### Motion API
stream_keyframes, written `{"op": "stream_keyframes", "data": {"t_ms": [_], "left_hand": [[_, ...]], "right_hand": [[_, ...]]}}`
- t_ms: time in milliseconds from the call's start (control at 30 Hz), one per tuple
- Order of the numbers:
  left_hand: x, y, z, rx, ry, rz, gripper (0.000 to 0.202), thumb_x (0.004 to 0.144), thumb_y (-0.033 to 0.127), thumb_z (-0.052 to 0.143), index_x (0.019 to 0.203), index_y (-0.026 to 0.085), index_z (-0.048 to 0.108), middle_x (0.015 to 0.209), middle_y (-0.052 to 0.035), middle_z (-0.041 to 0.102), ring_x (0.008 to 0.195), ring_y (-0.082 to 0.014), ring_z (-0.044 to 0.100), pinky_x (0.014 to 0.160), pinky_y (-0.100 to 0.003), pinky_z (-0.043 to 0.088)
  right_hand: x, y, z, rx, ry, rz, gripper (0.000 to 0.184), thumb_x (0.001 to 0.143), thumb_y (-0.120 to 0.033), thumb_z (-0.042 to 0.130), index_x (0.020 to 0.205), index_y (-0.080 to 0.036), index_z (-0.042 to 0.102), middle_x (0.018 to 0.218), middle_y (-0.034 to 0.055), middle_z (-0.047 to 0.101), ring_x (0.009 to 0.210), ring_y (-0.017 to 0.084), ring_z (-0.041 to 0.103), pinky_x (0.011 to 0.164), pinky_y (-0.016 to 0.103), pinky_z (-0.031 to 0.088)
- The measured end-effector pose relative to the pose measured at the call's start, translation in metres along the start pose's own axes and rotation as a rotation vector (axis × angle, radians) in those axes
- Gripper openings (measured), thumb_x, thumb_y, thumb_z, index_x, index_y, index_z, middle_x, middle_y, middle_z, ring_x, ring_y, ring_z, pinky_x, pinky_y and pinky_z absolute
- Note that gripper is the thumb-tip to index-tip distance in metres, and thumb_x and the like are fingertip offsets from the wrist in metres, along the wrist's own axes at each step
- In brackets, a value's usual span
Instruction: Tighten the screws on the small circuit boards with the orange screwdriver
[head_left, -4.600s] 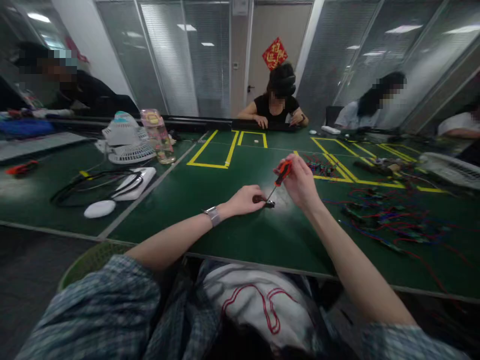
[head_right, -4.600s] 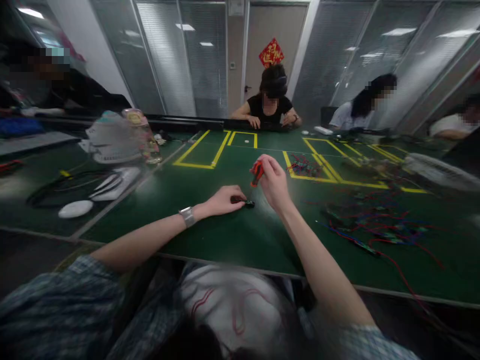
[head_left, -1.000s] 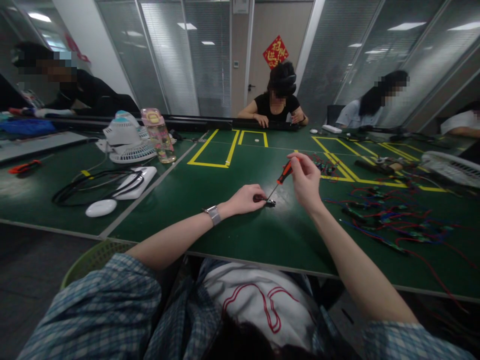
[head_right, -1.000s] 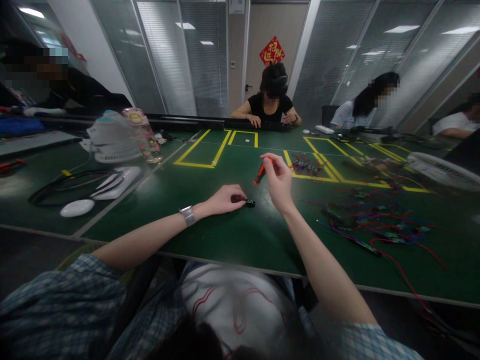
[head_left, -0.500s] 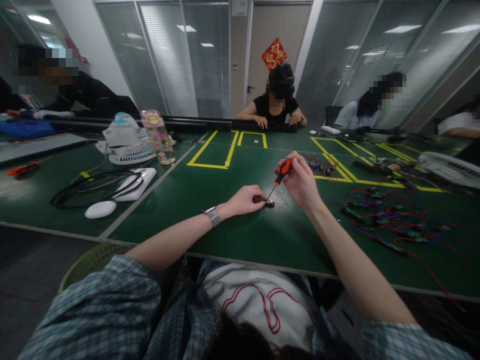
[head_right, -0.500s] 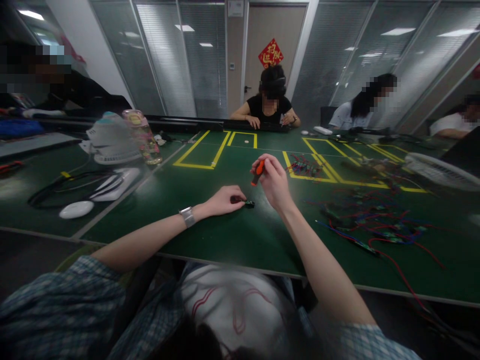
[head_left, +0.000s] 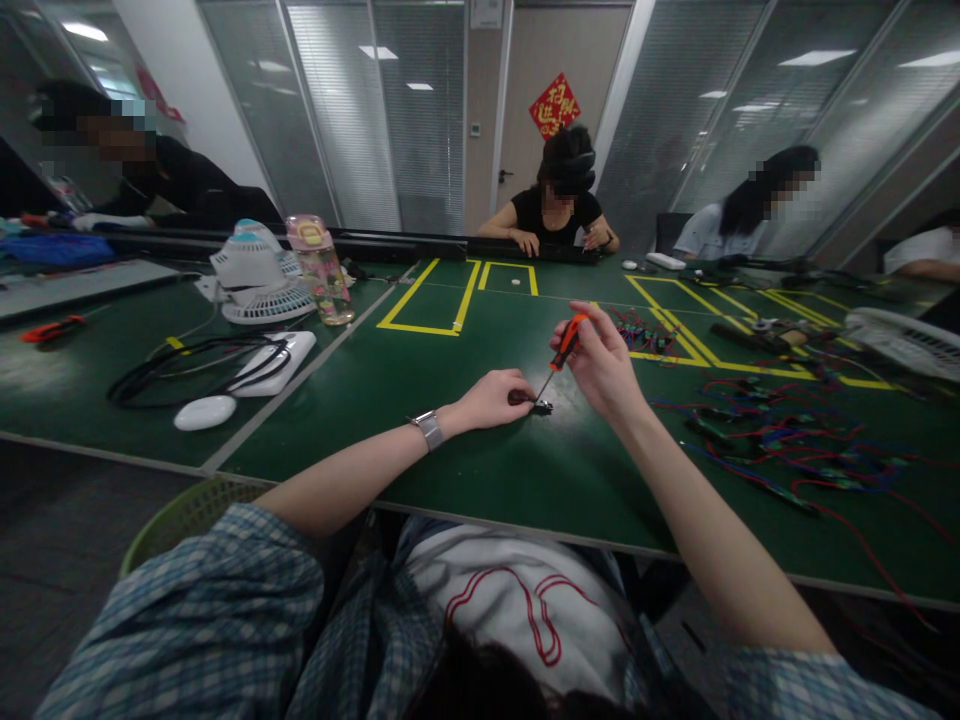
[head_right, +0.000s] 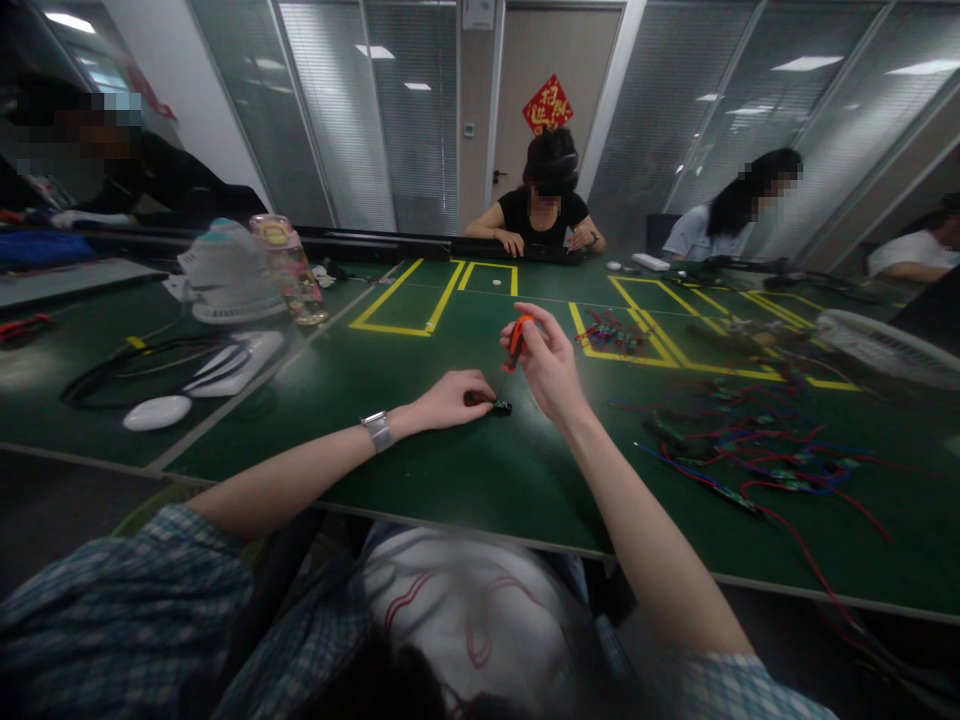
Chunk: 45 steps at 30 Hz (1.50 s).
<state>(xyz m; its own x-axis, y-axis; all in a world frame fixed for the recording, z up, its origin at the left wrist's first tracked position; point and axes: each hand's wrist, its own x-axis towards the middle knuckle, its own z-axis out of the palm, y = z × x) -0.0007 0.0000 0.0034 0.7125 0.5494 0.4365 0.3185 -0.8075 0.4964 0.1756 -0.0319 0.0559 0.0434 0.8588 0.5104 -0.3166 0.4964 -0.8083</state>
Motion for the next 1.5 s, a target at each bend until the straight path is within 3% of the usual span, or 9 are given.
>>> {"op": "stream_keyframes", "data": {"t_ms": [200, 433, 767, 933, 1300, 1500], "left_hand": [[0.0003, -0.0013, 0.0008, -0.003, 0.006, 0.006, 0.013, 0.083, 0.018, 0.065, 0.090, 0.013, 0.075, 0.085, -0.0046, 0.066, 0.073, -0.0127, 0.060, 0.067, -0.022, 0.045], [0.0004, -0.0019, 0.0019, 0.002, 0.007, 0.005, 0.013, 0.083, 0.017, 0.065, 0.090, 0.013, 0.074, 0.086, -0.0048, 0.067, 0.076, -0.0134, 0.061, 0.069, -0.022, 0.046], [-0.0003, -0.0007, 0.0009, 0.006, 0.011, 0.013, 0.012, 0.083, 0.017, 0.066, 0.090, 0.013, 0.074, 0.086, -0.0044, 0.067, 0.074, -0.0128, 0.061, 0.069, -0.022, 0.046], [-0.0002, -0.0003, 0.0001, 0.024, 0.006, 0.018, 0.011, 0.084, 0.018, 0.065, 0.090, 0.013, 0.074, 0.086, -0.0045, 0.067, 0.076, -0.0132, 0.061, 0.070, -0.023, 0.046], [-0.0002, -0.0021, 0.0009, 0.015, 0.001, 0.011, 0.012, 0.085, 0.020, 0.064, 0.091, 0.014, 0.074, 0.088, -0.0047, 0.067, 0.077, -0.0133, 0.061, 0.071, -0.023, 0.046], [0.0001, 0.0011, -0.0001, 0.029, -0.003, 0.004, 0.012, 0.084, 0.017, 0.065, 0.090, 0.013, 0.074, 0.088, -0.0049, 0.068, 0.077, -0.0134, 0.062, 0.072, -0.023, 0.046]], "right_hand": [[-0.0016, -0.0016, 0.0033, 0.087, -0.033, 0.044, 0.019, 0.082, -0.045, 0.071, 0.094, -0.032, 0.065, 0.084, -0.0038, 0.067, 0.073, 0.011, 0.064, 0.069, 0.026, 0.056], [0.0020, 0.0023, 0.0016, 0.120, 0.087, 0.008, 0.024, 0.068, -0.042, 0.084, 0.082, -0.030, 0.069, 0.078, -0.0070, 0.062, 0.070, 0.007, 0.058, 0.081, 0.026, 0.057], [-0.0005, -0.0021, -0.0005, 0.037, 0.026, 0.009, 0.023, 0.079, -0.045, 0.074, 0.097, -0.032, 0.068, 0.081, -0.0047, 0.066, 0.074, 0.010, 0.063, 0.075, 0.026, 0.055], [-0.0004, -0.0014, 0.0005, 0.073, 0.008, 0.031, 0.020, 0.083, -0.048, 0.069, 0.095, -0.032, 0.065, 0.082, -0.0050, 0.068, 0.073, 0.010, 0.064, 0.074, 0.027, 0.055], [-0.0007, 0.0002, -0.0001, 0.009, 0.111, -0.015, 0.022, 0.077, -0.048, 0.075, 0.087, -0.032, 0.064, 0.080, -0.0060, 0.059, 0.068, 0.009, 0.056, 0.079, 0.028, 0.057], [-0.0019, -0.0021, 0.0007, 0.063, 0.046, -0.004, 0.021, 0.077, -0.046, 0.076, 0.089, -0.031, 0.069, 0.079, -0.0055, 0.061, 0.072, 0.009, 0.058, 0.079, 0.026, 0.057]]}}
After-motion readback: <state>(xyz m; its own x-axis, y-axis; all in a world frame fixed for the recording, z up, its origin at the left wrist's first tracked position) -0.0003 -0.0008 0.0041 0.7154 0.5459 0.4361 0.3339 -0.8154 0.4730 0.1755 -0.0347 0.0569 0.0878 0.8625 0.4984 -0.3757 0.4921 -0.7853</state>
